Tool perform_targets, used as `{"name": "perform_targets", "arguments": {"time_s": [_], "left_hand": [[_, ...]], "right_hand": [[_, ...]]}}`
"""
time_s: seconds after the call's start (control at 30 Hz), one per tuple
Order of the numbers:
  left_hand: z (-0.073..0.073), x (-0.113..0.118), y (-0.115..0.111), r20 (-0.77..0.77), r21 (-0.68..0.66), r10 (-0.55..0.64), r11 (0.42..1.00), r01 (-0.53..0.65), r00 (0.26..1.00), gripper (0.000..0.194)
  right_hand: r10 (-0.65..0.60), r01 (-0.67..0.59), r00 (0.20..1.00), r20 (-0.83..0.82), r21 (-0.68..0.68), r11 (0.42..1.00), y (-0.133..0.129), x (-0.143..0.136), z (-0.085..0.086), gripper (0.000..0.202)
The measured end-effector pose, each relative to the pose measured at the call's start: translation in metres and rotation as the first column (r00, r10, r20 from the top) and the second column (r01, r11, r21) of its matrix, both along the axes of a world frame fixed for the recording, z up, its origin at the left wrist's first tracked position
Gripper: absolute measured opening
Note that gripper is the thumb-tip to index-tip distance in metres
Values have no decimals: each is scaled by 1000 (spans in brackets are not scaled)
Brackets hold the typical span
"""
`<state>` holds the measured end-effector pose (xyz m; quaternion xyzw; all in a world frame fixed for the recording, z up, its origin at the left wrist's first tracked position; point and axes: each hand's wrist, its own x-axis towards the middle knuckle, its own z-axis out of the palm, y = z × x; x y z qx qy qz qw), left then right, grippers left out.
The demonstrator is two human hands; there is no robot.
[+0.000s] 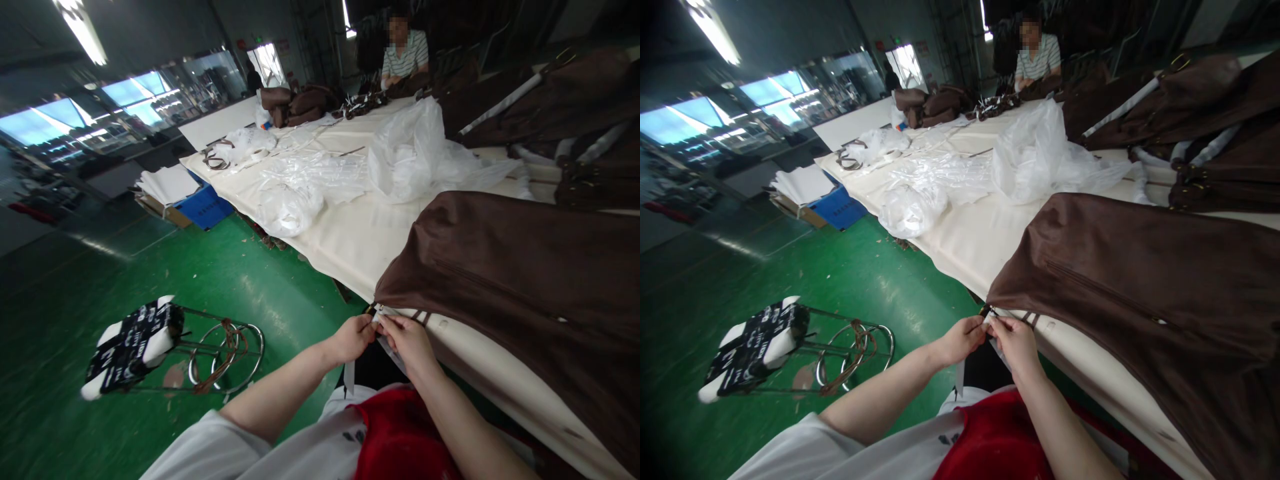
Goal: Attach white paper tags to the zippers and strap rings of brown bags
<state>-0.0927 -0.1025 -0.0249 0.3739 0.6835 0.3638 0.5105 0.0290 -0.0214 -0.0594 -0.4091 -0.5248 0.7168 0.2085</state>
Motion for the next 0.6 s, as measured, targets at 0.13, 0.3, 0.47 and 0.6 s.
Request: {"name": "perform_targets", "arguments": {"time_s": [0.13, 0.3, 0.47, 0.6], "left_hand": [[-1, 0, 3, -113, 94, 1, 996, 9, 994, 41], [0, -9, 8, -338, 144, 32, 989, 18, 941, 42], [-16, -44, 21, -516, 111, -42, 987, 115, 856, 33], [-43, -61, 24, -551, 158, -30, 978, 139, 834, 28]], "right_hand": [[72, -75, 997, 32, 110, 991, 2, 3, 13, 33], [120, -124, 992, 35, 416, 901, -2, 61, 89, 20], [-365, 148, 923, 118, 769, 622, 15, 194, 147, 20], [-917, 387, 346, 197, 861, 331, 47, 332, 147, 35]]}}
